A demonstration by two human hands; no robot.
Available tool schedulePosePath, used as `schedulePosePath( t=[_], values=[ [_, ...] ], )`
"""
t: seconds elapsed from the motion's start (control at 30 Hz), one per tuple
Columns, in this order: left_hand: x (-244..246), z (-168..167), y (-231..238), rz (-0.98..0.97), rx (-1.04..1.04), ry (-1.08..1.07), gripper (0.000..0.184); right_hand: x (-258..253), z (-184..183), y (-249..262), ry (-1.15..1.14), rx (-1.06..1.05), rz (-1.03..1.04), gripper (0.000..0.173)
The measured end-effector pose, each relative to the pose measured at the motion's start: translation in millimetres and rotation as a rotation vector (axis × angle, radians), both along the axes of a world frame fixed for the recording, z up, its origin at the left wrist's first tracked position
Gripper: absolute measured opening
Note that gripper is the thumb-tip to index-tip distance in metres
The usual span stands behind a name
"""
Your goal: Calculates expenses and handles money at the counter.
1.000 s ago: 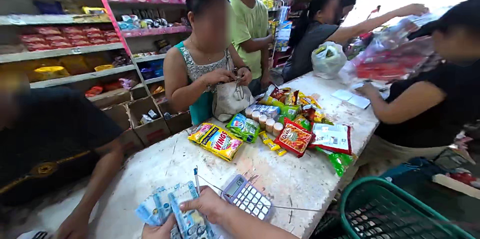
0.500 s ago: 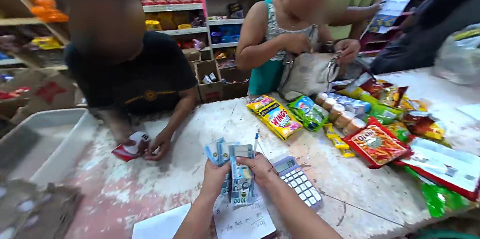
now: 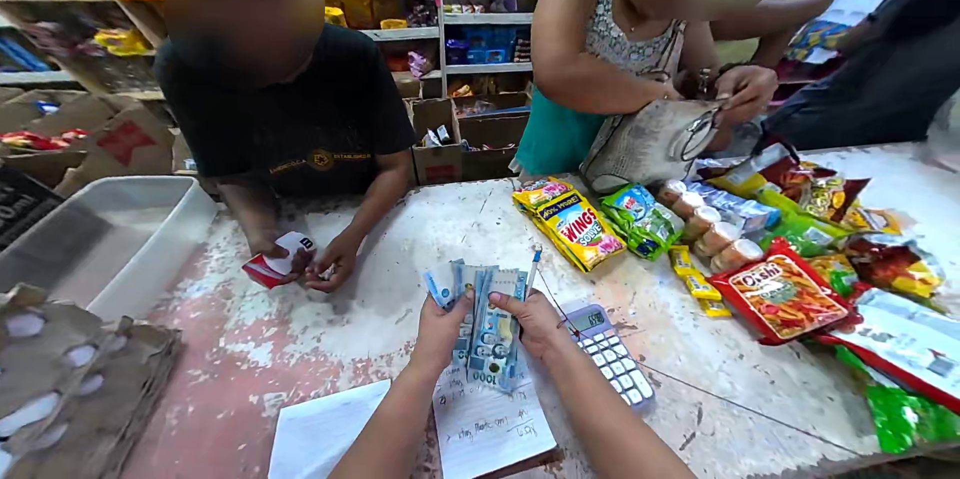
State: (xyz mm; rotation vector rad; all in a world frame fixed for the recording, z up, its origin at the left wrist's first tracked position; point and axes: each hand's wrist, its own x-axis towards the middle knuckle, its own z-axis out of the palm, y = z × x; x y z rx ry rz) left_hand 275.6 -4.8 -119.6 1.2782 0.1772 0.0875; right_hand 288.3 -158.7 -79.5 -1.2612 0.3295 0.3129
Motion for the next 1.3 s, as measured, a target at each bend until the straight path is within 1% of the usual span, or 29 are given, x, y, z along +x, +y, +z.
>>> schedulePosePath(
  t=[0.03, 0.13, 0.27, 0.33, 0.43, 0.47, 0.5, 0.53, 0.6, 0.67, 0.7, 0.77, 0.83, 0.87, 0.9, 0.93, 0.97, 1.0, 1.07, 1.1, 1.17, 1.23, 1.27, 1.3],
  values=[
    [0.7, 1.2, 0.0, 0.016, -0.003, 0.035, 0.026, 1.0, 2.5, -1.6, 0.001, 0.017, -0.021, 0.036],
    [3.9, 4.4, 2.9, 0.058, -0.058, 0.132, 0.031, 4.4, 7.3, -7.2, 0.009, 0.074, -0.042, 0.034],
    [4.8, 4.5, 4.3, 0.056, -0.106, 0.159, 0.03, 3.2, 3.2, -5.1, 0.008, 0.1, -0.015, 0.035],
    [5.6, 4.1, 3.9, 0.046, -0.124, 0.179, 0.036, 2.3, 2.4, -2.4, 0.018, 0.087, -0.01, 0.036],
    [3.4, 7.1, 4.8, -0.04, -0.202, 0.192, 0.054, 1.9, 1.8, -0.4, 0.021, 0.069, -0.024, 0.034],
    [2.1, 7.7, 5.3, -0.089, -0.235, 0.19, 0.056, 2.2, 0.4, 0.0, 0.021, 0.067, -0.031, 0.035],
    [0.0, 8.2, 5.4, -0.15, -0.259, 0.185, 0.056, 2.4, -2.4, 0.7, 0.015, 0.06, -0.041, 0.038],
    [-2.3, 8.2, 5.8, -0.219, -0.263, 0.181, 0.051, 2.4, -5.6, 1.9, -0.003, 0.042, -0.042, 0.041],
    [-7.5, 8.4, 7.1, -0.381, -0.214, 0.185, 0.039, 0.9, -12.3, 5.5, -0.103, -0.055, 0.004, 0.05],
    [-12.7, 12.1, 4.6, -0.508, -0.15, 0.195, 0.031, -1.6, -18.8, 8.4, -0.23, -0.256, 0.108, 0.058],
    [-13.8, 15.8, 2.1, -0.524, -0.121, 0.218, 0.028, -1.6, -20.5, 9.3, -0.279, -0.363, 0.156, 0.059],
    [-14.5, 23.1, -2.8, -0.425, -0.104, 0.314, 0.028, -3.2, -17.6, 7.8, -0.319, -0.525, 0.217, 0.054],
    [-14.9, 16.8, -0.7, -0.31, -0.219, 0.375, 0.031, -10.3, -15.1, 0.3, -0.33, -0.587, 0.219, 0.051],
    [-11.1, 13.6, 3.9, -0.301, -0.31, 0.333, 0.036, -7.2, -13.6, -3.7, -0.363, -0.573, 0.174, 0.047],
    [-6.3, 9.3, 11.1, -0.35, -0.416, 0.255, 0.044, -1.6, -12.7, -6.1, -0.395, -0.5, 0.095, 0.041],
    [-2.3, 3.3, 18.4, -0.408, -0.53, 0.187, 0.051, 2.7, -14.2, -8.9, -0.376, -0.372, 0.017, 0.036],
    [0.5, -0.2, 22.9, -0.416, -0.627, 0.146, 0.054, 6.2, -14.9, -10.8, -0.313, -0.207, -0.068, 0.033],
    [2.1, -1.8, 25.6, -0.392, -0.697, 0.117, 0.053, 9.3, -14.1, -12.7, -0.215, -0.036, -0.144, 0.035],
    [5.6, -6.2, 30.6, -0.379, -0.779, 0.039, 0.055, 14.2, -12.2, -17.6, -0.027, 0.218, -0.208, 0.046],
    [7.0, -7.5, 31.9, -0.374, -0.793, 0.009, 0.056, 15.8, -12.4, -19.0, 0.026, 0.287, -0.202, 0.054],
    [8.6, -8.4, 31.5, -0.333, -0.772, 0.016, 0.051, 16.1, -11.7, -17.6, 0.056, 0.34, -0.179, 0.066],
    [8.8, -4.4, 27.2, -0.254, -0.693, 0.104, 0.044, 13.3, -8.8, -15.0, 0.03, 0.315, -0.153, 0.071],
    [8.1, -0.8, 23.2, -0.195, -0.613, 0.178, 0.042, 10.7, -7.1, -14.3, 0.011, 0.281, -0.135, 0.071],
    [7.1, 2.5, 18.3, -0.137, -0.511, 0.249, 0.04, 6.9, -6.3, -13.9, -0.02, 0.238, -0.103, 0.066]
  ],
)
